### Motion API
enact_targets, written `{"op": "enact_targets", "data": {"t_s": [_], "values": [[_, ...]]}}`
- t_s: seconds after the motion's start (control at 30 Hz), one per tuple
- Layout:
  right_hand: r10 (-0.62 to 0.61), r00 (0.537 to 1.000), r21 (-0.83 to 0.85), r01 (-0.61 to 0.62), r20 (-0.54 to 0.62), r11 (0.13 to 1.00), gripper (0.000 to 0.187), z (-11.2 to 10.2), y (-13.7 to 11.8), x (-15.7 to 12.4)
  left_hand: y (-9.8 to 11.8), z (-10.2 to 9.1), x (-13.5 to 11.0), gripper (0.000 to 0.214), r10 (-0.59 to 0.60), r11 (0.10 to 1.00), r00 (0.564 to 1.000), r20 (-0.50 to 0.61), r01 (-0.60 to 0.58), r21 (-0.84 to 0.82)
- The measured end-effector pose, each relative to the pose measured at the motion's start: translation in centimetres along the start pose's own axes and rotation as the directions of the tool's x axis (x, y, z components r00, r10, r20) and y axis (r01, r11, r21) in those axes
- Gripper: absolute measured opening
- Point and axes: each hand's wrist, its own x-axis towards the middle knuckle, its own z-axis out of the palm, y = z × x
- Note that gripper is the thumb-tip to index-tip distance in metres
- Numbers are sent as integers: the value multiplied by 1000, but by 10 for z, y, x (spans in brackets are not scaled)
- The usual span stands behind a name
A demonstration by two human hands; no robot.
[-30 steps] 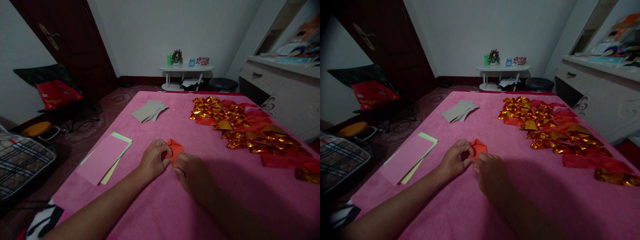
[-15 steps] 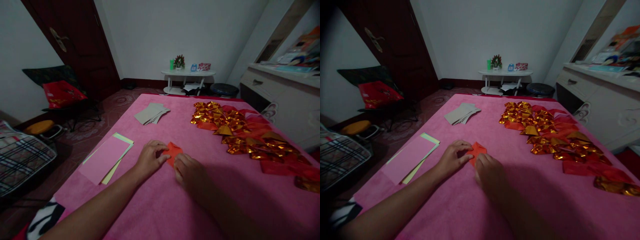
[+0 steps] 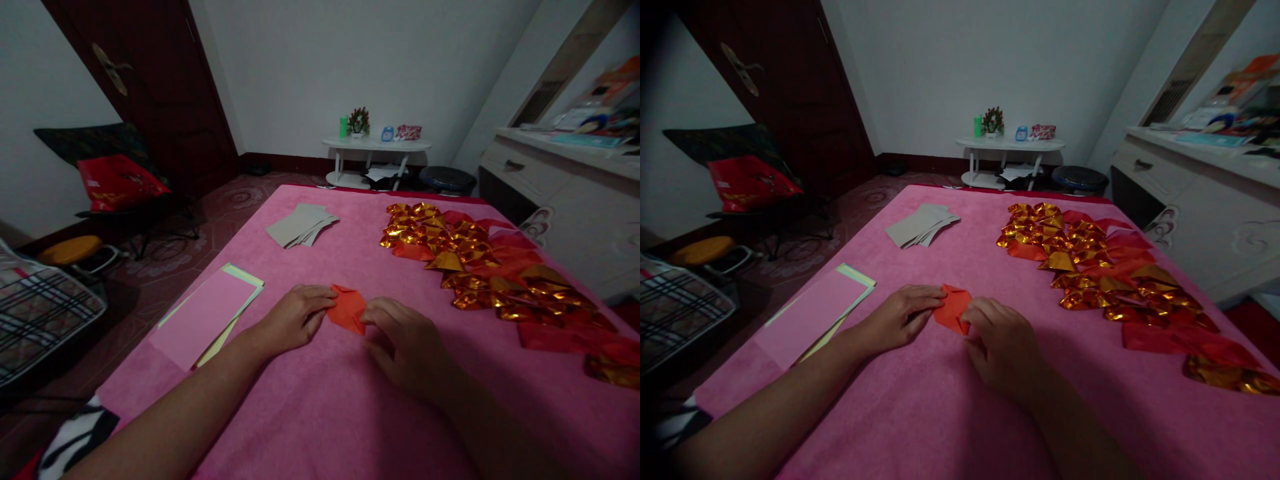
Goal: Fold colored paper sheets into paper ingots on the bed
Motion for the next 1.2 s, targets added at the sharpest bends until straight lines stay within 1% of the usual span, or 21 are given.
{"op": "enact_targets", "data": {"t_s": [0.07, 0.2, 0.27, 0.33, 0.43, 0.53, 0.63, 0.7, 0.8, 0.83, 0.9, 0.97, 1.03, 1.1, 1.2], "values": [[0, 999, -33, 1, 38, 999, 23, 6, -5, 1, 1, 0, 0, 36, -1, 1000, 1000, -11, 1, 3], [47, 995, -145, -34, 90, 989, 11, 15, -9, 4, 6, -2, 2, 36, -10, 998, 998, -65, 14, 63], [51, 993, -206, -28, 106, 978, 14, 17, -9, 6, 9, -3, 4, 36, -5, 997, 997, -76, 10, 75], [47, 994, -259, -20, 100, 966, 15, 17, -7, 6, 10, -4, 5, 37, -5, 999, 999, -46, 7, 47], [48, 997, -308, -28, 58, 951, 14, 13, 0, 6, 12, -6, 6, 35, -30, 1000, 999, 23, 30, -10], [19, 1000, -288, -13, 18, 958, 15, 6, 11, 4, 15, -8, 7, 31, -23, 999, 997, 76, 25, -28], [7, 1000, -242, -10, -13, 970, 16, 2, 20, 2, 19, -11, 13, 38, 8, 1000, 989, 150, -5, -22], [16, 999, -189, -22, -32, 982, 15, 2, 25, 1, 19, -12, 18, 42, 26, 1000, 980, 196, -28, 4], [66, 995, -60, -71, -76, 996, 13, 5, 28, 0, 18, -12, 27, 41, 36, 997, 975, 219, -49, 52], [93, 991, -20, -95, -94, 995, 14, 6, 29, 0, 17, -11, 29, 39, 35, 997, 976, 216, -50, 65], [131, 984, 28, -129, -121, 991, 24, 7, 30, 0, 16, -9, 30, 34, 39, 995, 977, 209, -57, 83], [122, 986, 33, -119, -116, 992, 31, 7, 30, 0, 15, -6, 28, 27, 63, 993, 980, 190, -82, 91], [90, 992, 19, -89, -83, 996, 27, 6, 29, 0, 14, -3, 25, 23, 105, 988, 983, 154, -120, 97], [76, 996, 4, -76, -56, 997, 21, 6, 28, 0, 13, -1, 22, 21, 141, 982, 986, 91, -151, 115], [84, 995, -17, -85, -57, 996, 20, 6, 26, 1, 12, 0, 21, 18, 145, 980, 989, 5, -144, 134]]}}
